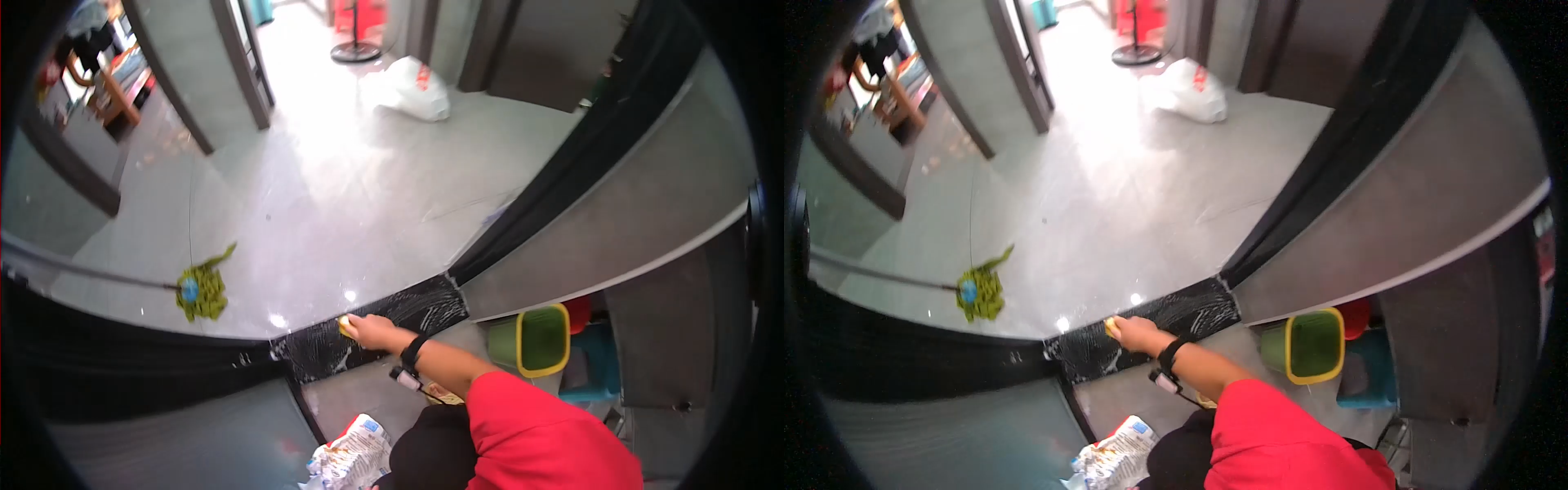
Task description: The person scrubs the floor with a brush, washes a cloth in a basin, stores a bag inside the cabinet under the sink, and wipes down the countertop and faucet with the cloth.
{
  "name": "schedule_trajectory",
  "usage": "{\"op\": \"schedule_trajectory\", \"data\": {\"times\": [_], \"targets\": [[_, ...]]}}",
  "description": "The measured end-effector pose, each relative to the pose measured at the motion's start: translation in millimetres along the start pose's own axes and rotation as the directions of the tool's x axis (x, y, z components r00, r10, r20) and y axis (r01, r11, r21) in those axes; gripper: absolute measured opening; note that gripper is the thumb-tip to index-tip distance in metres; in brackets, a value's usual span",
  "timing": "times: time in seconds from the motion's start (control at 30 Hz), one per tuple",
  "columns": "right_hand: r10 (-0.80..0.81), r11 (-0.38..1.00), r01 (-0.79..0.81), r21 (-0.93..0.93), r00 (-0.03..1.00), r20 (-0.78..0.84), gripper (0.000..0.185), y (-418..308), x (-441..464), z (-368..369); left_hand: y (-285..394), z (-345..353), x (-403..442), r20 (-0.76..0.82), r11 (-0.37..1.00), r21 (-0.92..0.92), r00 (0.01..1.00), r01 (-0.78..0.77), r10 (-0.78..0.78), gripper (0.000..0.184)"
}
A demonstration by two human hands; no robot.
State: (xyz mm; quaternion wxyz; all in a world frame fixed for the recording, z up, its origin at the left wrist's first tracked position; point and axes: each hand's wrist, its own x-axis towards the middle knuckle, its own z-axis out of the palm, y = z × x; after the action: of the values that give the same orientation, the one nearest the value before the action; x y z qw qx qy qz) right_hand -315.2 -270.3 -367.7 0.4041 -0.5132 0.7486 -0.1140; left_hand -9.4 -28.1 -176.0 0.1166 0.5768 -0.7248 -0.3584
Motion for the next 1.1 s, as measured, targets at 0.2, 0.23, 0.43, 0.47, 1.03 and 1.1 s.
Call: {"op": "schedule_trajectory", "data": {"times": [0.2, 0.23, 0.43, 0.47, 1.03, 1.1], "targets": [[-0.397, 0.838, 0.352, 0.416, 0.918, 0.024, 0.047, -81, -131, -69, 65, -43, -25, 0.372, 0.99, -0.124, 0.922, -0.066, 0.108, 0.036], [-0.384, 0.86, 0.31, 0.406, 0.916, 0.113, 0.046, -107, -178, -109, 77, -49, -30, 0.456, 0.986, -0.149, 0.88, -0.072, 0.133, 0.036], [-0.38, 0.893, 0.329, 0.308, 0.917, 0.122, 0.051, -154, -371, -185, 129, -74, -46, 0.822, 0.969, -0.211, 0.513, -0.131, 0.248, 0.036], [-0.361, 0.892, 0.334, 0.303, 0.932, 0.034, 0.053, -153, -406, -195, 135, -75, -45, 0.843, 0.968, -0.204, 0.476, -0.144, 0.248, 0.036], [0.669, 0.676, -0.295, 0.675, -0.138, -0.73, 0.051, 76, -881, -376, 205, -93, -29, 0.805, 0.98, 0.157, 0.558, 0.125, -0.201, 0.037], [0.668, 0.621, -0.397, 0.676, -0.183, -0.722, 0.05, 133, -889, -379, 219, -81, -40, 0.804, 0.975, 0.173, 0.552, 0.14, -0.222, 0.037]]}}
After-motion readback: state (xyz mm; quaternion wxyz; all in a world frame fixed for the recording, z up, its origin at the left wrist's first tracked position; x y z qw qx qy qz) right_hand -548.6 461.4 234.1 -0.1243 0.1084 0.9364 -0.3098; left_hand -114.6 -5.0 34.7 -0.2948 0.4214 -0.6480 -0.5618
